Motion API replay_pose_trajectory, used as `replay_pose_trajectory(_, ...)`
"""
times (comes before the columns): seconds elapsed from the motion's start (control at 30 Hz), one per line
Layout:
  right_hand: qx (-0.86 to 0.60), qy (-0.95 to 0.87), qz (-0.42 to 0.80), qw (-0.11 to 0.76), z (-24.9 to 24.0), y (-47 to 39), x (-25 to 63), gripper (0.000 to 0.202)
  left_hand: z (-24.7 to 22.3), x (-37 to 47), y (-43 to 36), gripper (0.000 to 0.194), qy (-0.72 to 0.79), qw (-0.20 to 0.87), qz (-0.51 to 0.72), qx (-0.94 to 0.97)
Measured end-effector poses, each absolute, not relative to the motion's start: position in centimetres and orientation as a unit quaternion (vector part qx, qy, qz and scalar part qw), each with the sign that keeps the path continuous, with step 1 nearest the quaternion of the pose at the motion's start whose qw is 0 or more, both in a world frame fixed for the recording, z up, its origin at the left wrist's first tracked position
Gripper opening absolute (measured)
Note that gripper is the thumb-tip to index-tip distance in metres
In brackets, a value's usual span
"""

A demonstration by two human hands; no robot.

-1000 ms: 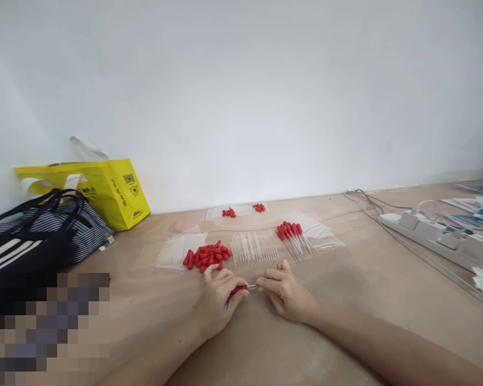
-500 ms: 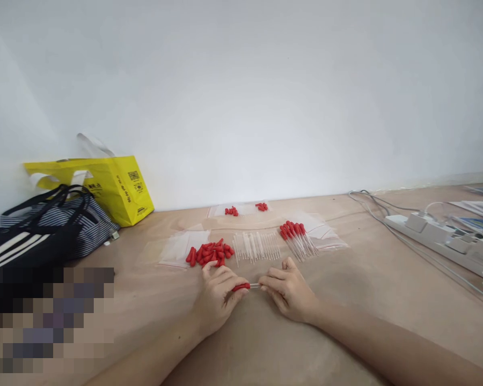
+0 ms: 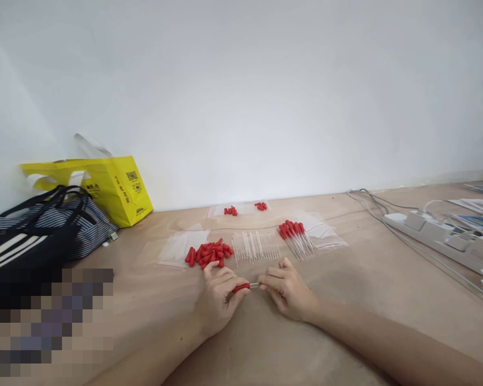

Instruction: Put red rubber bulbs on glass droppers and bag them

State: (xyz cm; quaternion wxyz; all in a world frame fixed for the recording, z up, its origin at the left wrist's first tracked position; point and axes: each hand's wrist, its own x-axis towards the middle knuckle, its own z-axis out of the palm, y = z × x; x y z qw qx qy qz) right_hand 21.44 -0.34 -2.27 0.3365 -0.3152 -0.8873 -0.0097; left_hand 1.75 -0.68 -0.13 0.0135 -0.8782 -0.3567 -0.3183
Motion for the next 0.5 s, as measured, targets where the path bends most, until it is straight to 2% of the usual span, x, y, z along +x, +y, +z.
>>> replay_pose_trajectory(0.33,-0.321,-0.894,-0.009,0.312,-2.06,-0.26,21.63,0.021,0.23,1.61,-0.75,0.013,-0.373,0.013,-0.297,-0.879)
replay_pose_trajectory(0.5,-0.319,-0.9,-0.072,0.287,-1.59,-0.26,21.7,0.017,0.37,1.12,-0.4,0.015,-0.364,0.031,-0.291,-0.884)
